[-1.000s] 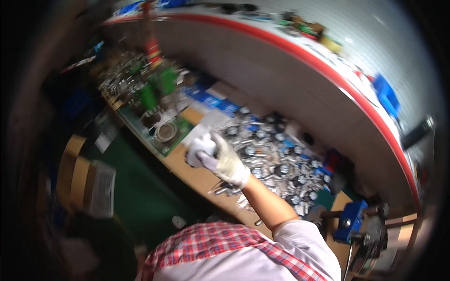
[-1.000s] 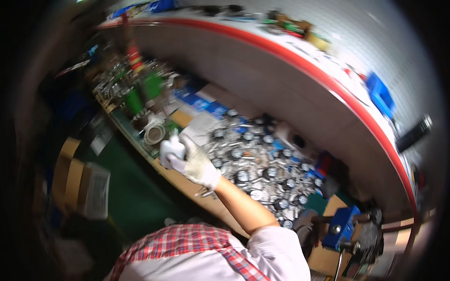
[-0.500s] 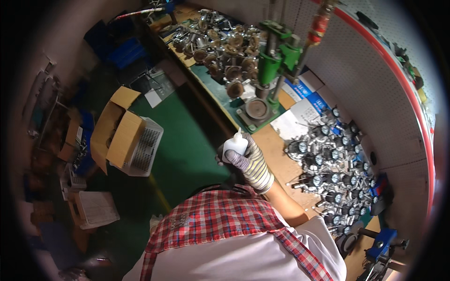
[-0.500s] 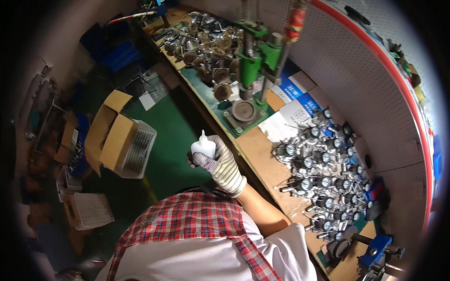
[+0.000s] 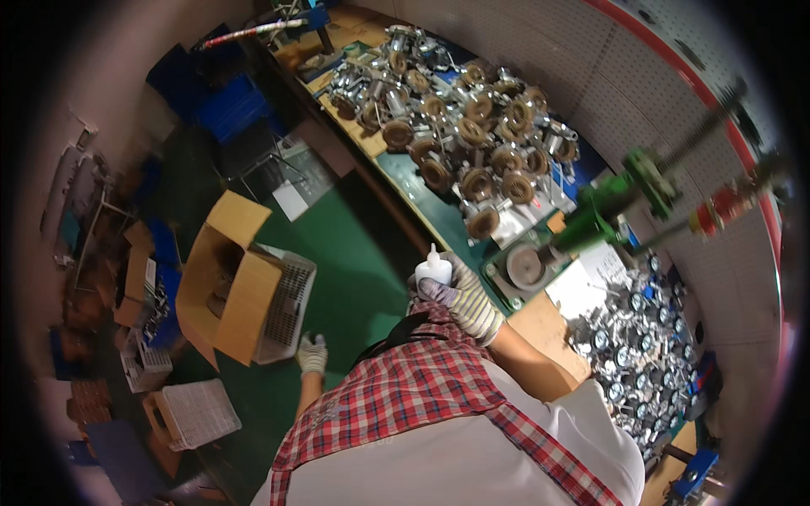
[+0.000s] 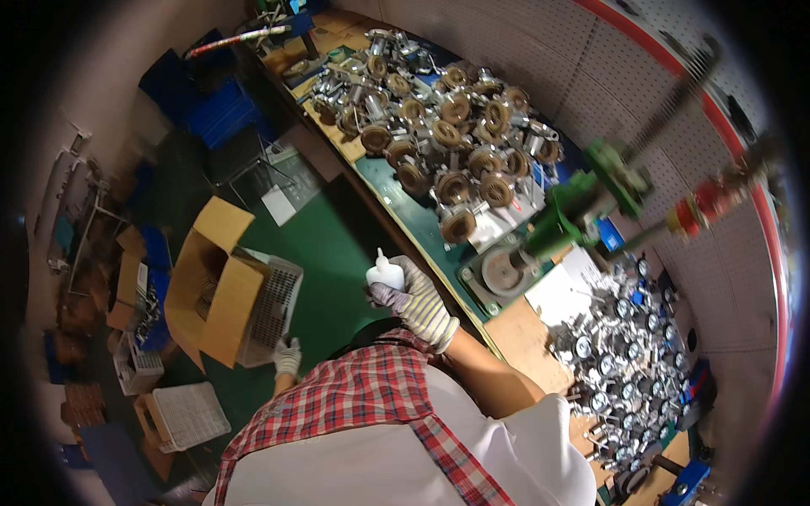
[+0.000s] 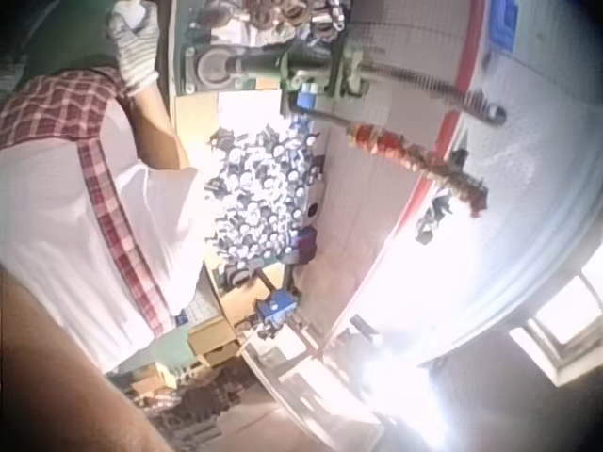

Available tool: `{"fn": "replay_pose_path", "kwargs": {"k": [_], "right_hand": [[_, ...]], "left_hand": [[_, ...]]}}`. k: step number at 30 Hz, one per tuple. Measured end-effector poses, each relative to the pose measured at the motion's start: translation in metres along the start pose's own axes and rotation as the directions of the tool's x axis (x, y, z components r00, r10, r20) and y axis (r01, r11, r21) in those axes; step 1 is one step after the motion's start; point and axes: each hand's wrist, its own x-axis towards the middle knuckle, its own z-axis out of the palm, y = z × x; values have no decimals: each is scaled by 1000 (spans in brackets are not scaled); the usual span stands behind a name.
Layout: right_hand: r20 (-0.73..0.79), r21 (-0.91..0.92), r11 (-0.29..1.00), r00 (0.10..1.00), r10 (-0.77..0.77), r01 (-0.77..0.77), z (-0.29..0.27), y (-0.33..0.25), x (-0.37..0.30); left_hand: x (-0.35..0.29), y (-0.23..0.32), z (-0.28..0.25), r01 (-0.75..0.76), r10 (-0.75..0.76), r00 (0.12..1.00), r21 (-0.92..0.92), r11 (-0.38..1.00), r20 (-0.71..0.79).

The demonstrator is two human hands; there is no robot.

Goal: The person picks up metal fan-like components from a workbench and applies a substance from a white bottle into the center of each part. They handle the parts one at a time, rotate them to access the center, and place them back on the bench after treatment. The person also briefly handles a plastic bag and a cardboard box.

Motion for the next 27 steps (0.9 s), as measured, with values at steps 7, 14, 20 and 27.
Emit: {"fn": "replay_pose_path", "kwargs": {"k": [7, 14, 20, 27], "right_hand": [[137, -79, 993, 987, -81, 92, 14, -60, 161], [-23, 53, 978, 979, -202, 203, -32, -63, 237], [-359, -93, 956, 887, -292, 277, -45, -91, 262], [-730, -309, 877, 499, -466, 367, -44, -94, 324]], "left_hand": [[124, 127, -33, -99, 122, 979, -142, 985, 164], [258, 213, -45, 293, -115, 947, -661, 690, 300], [432, 400, -99, -85, 302, 937, -728, 681, 174], [619, 714, -106, 209, 440, 765, -826, 523, 471]]}}
